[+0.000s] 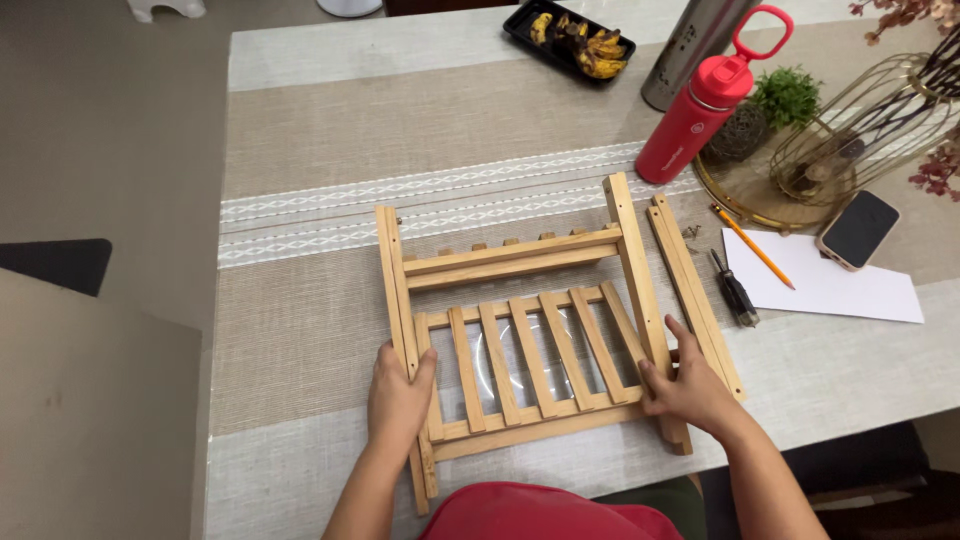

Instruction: The person assembles a small wooden rack by inserting slats into a frame and securing them with screws using a screwdriver. The person repeatedly flips the rack to access different sides and continues fastening components until the structure is complete.

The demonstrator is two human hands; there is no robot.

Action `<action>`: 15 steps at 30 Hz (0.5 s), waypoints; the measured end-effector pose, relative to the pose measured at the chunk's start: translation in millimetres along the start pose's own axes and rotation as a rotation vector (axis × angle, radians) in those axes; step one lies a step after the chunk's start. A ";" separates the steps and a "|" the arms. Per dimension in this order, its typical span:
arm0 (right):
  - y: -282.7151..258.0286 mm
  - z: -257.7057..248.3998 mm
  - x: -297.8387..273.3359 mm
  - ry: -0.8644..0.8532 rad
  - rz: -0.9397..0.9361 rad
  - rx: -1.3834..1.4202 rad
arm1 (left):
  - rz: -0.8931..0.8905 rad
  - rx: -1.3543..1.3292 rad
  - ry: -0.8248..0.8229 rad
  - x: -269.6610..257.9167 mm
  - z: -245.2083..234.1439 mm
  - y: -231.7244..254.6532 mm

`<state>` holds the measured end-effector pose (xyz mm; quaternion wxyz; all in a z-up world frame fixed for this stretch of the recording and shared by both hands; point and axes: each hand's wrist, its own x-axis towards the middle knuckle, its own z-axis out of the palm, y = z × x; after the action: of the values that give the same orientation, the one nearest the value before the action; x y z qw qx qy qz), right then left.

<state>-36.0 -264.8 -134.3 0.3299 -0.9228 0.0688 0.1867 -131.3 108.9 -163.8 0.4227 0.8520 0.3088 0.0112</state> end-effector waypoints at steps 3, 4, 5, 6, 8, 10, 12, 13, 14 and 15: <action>-4.2 0.7 -5.5 -0.073 0.158 0.092 | 0.003 -0.035 0.027 -8.8 -1.2 4.4; -4.9 0.2 -6.4 -0.054 0.116 0.079 | 0.002 -0.043 0.037 -10.3 -1.7 5.8; -5.2 -0.1 -6.9 -0.036 0.073 0.065 | 0.009 -0.066 0.043 -11.5 -2.0 6.6; -5.2 -0.3 -7.7 -0.017 0.031 0.051 | 0.017 -0.090 0.050 -12.3 -1.9 7.0; -5.9 0.3 -9.4 -0.051 0.052 0.113 | 0.038 -0.117 0.067 -11.0 -1.3 6.5; -6.6 0.3 -12.8 -0.090 0.073 0.199 | 0.063 -0.120 0.085 -8.6 -1.1 4.9; -8.6 2.7 -16.2 -0.126 0.093 0.306 | 0.012 -0.167 0.064 -1.0 0.2 1.3; -10.6 3.6 -17.0 -0.126 0.104 0.316 | -0.012 -0.190 0.051 3.4 0.5 -0.3; -13.1 4.8 -17.0 -0.125 0.115 0.326 | 0.037 -0.172 0.091 7.9 0.1 -2.2; -14.8 5.4 -17.2 -0.121 0.128 0.336 | 0.089 -0.156 0.128 13.8 0.4 -3.5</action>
<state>-49.7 -249.9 -122.9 0.4704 -0.8355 0.1375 0.2485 -121.8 117.6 -170.0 0.4664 0.8269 0.2950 0.1083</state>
